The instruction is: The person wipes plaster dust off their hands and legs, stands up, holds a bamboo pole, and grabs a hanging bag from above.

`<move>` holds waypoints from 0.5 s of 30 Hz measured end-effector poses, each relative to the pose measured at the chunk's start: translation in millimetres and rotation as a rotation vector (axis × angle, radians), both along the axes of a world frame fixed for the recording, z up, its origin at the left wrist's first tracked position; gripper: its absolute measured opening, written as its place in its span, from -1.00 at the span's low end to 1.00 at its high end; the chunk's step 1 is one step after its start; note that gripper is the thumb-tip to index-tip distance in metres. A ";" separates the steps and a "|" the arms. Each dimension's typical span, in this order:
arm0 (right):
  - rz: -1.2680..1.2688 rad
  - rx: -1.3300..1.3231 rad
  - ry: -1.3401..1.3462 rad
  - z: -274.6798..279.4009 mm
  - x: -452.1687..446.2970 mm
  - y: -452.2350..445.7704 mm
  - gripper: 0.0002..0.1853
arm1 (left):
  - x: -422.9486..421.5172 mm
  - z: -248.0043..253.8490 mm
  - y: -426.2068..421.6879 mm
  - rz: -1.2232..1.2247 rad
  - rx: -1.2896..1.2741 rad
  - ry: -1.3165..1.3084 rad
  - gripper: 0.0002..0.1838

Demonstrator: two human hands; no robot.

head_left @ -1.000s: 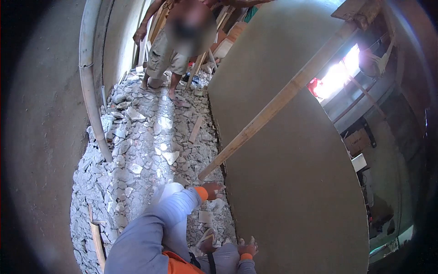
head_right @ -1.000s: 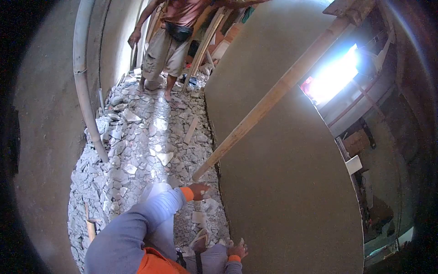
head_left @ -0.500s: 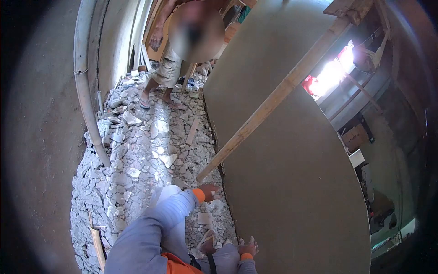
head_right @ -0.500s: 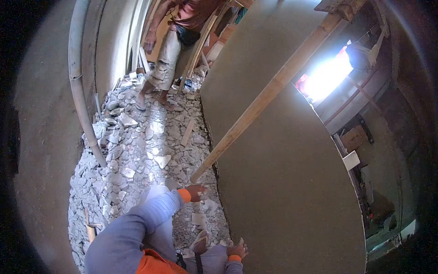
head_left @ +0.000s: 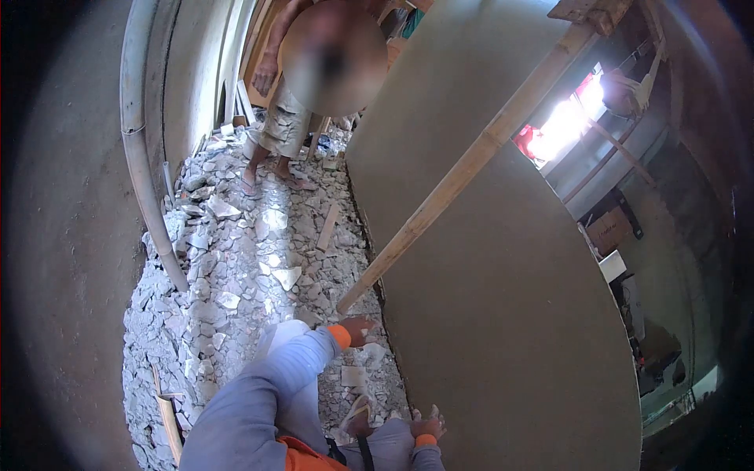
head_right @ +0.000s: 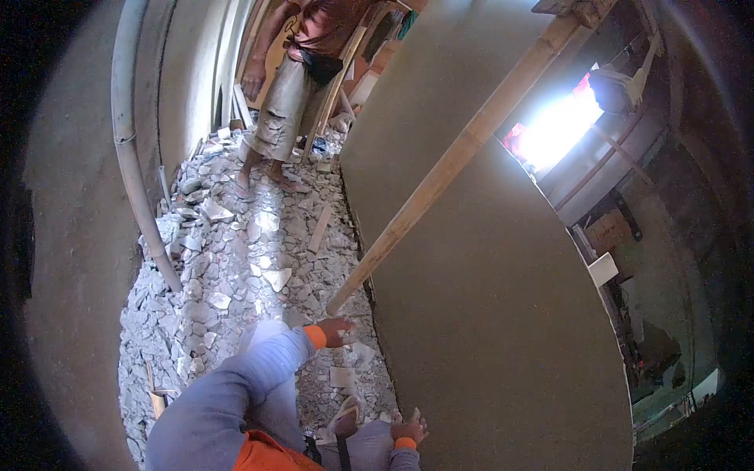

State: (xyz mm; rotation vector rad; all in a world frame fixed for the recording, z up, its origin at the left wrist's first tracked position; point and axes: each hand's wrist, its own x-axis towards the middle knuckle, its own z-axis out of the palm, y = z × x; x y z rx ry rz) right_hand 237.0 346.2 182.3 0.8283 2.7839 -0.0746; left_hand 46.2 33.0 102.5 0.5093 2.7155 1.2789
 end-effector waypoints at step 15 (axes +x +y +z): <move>-0.003 0.037 -0.005 3.5 0.3 -3.7 -0.24 | 10.0 18.0 -2.1 0.034 -0.031 0.026 -0.34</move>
